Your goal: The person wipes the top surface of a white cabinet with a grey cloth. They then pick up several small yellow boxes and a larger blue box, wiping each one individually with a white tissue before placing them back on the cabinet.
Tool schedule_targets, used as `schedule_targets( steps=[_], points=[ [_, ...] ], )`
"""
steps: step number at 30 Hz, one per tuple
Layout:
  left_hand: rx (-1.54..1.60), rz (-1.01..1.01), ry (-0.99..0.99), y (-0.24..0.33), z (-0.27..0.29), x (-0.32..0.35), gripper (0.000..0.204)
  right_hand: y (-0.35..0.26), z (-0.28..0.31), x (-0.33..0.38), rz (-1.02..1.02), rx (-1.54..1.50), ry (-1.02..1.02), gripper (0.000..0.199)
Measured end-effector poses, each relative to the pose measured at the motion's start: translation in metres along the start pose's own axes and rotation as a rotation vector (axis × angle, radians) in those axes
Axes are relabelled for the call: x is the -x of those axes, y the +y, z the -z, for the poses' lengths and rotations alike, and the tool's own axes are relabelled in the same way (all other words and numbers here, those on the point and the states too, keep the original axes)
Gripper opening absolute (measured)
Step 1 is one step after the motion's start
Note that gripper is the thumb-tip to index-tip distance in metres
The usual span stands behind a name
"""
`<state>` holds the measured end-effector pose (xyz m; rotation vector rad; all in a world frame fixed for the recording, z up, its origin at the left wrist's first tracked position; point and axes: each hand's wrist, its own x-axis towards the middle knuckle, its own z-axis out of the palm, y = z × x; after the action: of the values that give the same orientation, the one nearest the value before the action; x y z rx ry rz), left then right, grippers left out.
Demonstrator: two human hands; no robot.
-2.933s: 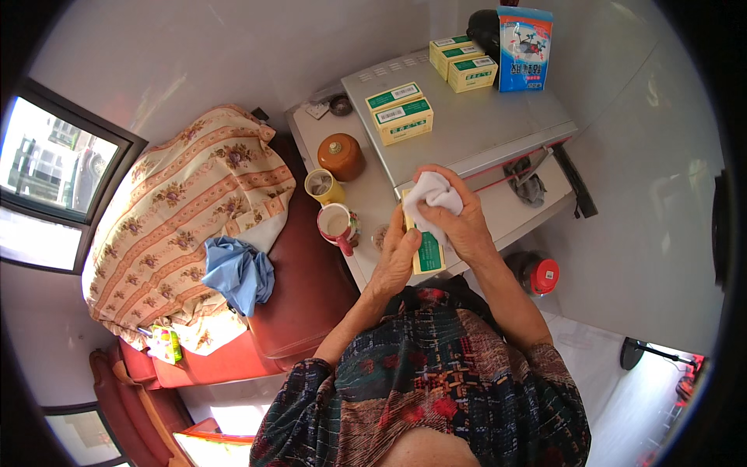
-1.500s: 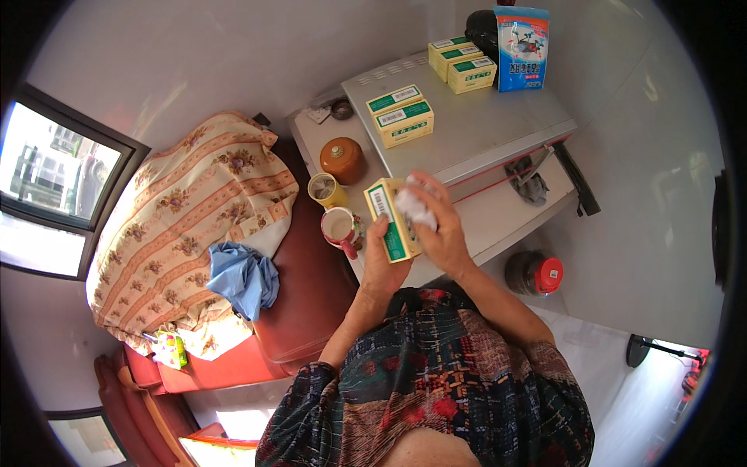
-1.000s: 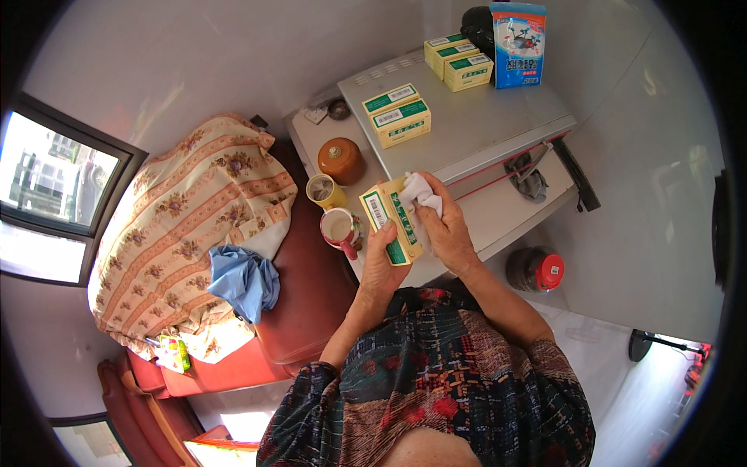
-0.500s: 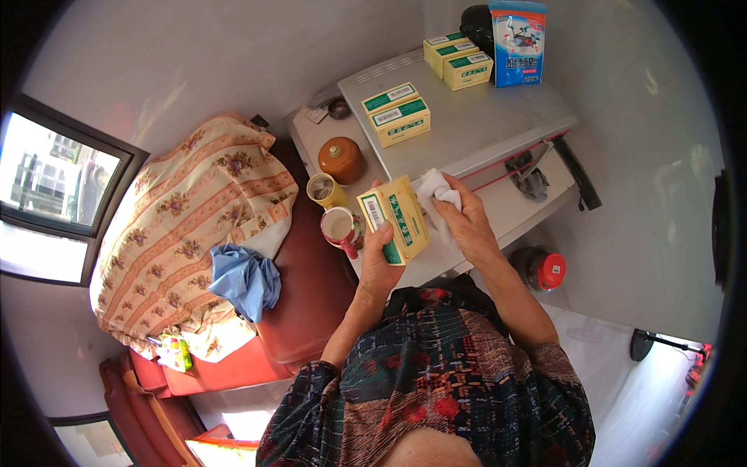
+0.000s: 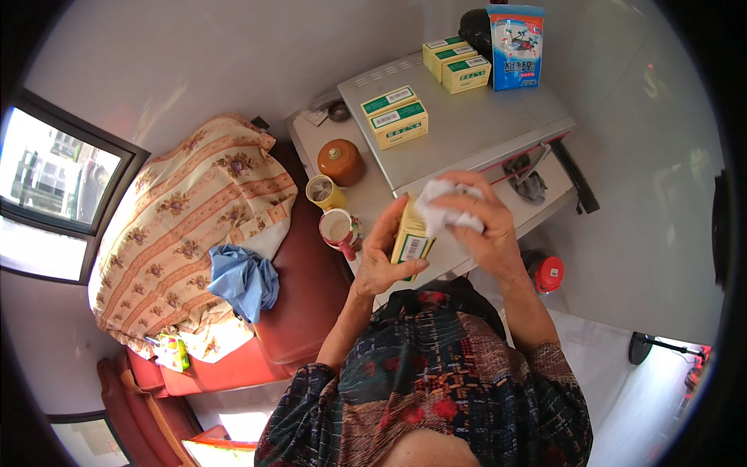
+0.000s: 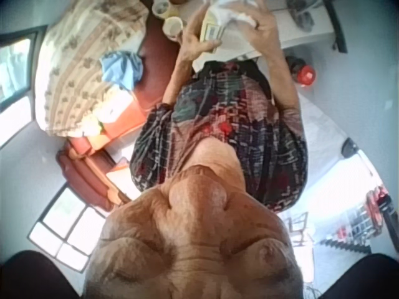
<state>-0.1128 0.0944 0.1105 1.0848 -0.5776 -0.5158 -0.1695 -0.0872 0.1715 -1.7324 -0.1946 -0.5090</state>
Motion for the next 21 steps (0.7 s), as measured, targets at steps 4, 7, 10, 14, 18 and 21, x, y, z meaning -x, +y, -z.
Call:
schedule_targets(
  steps=[4, 7, 10, 14, 18, 21],
  points=[
    [-0.054, 0.032, -0.084, 0.001, -0.002, 0.002, 0.096, -0.003, 0.011, 0.001, 0.041, 0.029, -0.217, 0.036],
    [-0.077, 0.065, -0.111, 0.006, -0.007, 0.002, 0.101, 0.014, 0.014, 0.000, -0.044, 0.080, -0.138, 0.037],
    [-0.057, 0.092, -0.090, 0.007, -0.013, 0.001, 0.105, 0.013, 0.014, 0.002, -0.035, 0.215, -0.138, 0.039],
    [-0.069, 0.098, -0.043, 0.008, -0.011, 0.001, 0.106, -0.005, 0.011, 0.009, 0.158, 0.268, -0.228, 0.038],
    [-0.173, 0.125, -0.066, 0.005, -0.007, 0.003, 0.103, -0.025, 0.012, 0.015, 0.265, 0.268, -0.366, 0.036],
    [-0.244, 0.063, -0.066, 0.002, -0.010, 0.003, 0.097, -0.022, 0.032, 0.005, 0.244, -0.068, -0.498, 0.030]
  ],
)
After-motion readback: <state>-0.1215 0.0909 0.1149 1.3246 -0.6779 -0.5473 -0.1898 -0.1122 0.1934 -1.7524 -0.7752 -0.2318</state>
